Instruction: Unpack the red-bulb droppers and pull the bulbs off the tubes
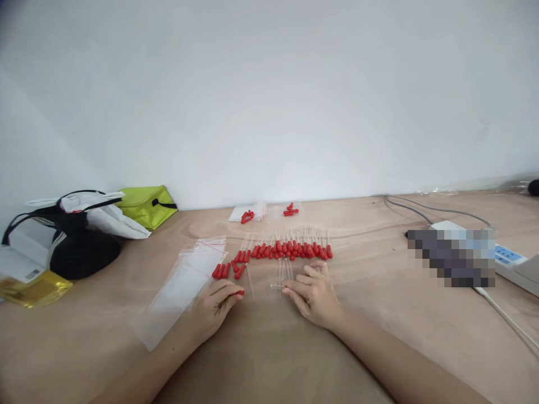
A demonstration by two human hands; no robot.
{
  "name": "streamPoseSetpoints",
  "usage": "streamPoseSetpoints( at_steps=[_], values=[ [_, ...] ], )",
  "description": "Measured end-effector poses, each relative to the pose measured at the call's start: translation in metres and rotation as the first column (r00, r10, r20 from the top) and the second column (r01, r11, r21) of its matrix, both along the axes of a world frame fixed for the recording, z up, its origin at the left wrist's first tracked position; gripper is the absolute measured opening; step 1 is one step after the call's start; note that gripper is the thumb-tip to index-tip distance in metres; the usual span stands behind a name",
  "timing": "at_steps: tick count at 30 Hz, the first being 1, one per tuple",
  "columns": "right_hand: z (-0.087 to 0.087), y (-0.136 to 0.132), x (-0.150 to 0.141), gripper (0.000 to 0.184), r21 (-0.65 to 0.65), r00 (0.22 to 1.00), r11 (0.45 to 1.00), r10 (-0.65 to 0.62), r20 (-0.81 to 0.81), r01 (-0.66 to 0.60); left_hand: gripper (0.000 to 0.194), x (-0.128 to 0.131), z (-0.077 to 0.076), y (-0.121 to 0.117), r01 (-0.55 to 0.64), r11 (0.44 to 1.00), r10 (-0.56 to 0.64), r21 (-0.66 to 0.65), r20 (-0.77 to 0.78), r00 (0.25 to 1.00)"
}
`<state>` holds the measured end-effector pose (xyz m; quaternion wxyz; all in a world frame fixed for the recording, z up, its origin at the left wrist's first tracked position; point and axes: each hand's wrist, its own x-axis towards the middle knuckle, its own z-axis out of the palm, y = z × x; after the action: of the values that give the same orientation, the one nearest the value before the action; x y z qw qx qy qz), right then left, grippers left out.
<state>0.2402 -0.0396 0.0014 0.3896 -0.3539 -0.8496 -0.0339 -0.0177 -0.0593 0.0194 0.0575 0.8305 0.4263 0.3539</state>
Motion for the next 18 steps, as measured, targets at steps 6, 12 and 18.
streamPoseSetpoints(
  at_steps=[6,12,18],
  values=[
    [0.003,-0.003,-0.013,0.029,-0.066,1.000,0.998,-0.023,-0.020,0.022,0.024,0.000,-0.002,0.010,-0.232,0.971,0.224,0.051,0.129,0.966],
    [0.009,0.002,-0.037,0.025,-0.021,0.993,0.993,-0.116,-0.013,0.116,0.023,-0.022,0.008,0.041,-0.501,0.859,0.505,-0.101,0.015,0.863],
    [0.007,0.009,-0.070,0.022,0.012,0.966,0.971,-0.238,0.099,0.238,0.023,-0.030,0.010,0.054,-0.577,0.805,0.543,-0.137,-0.221,0.810]
  ],
)
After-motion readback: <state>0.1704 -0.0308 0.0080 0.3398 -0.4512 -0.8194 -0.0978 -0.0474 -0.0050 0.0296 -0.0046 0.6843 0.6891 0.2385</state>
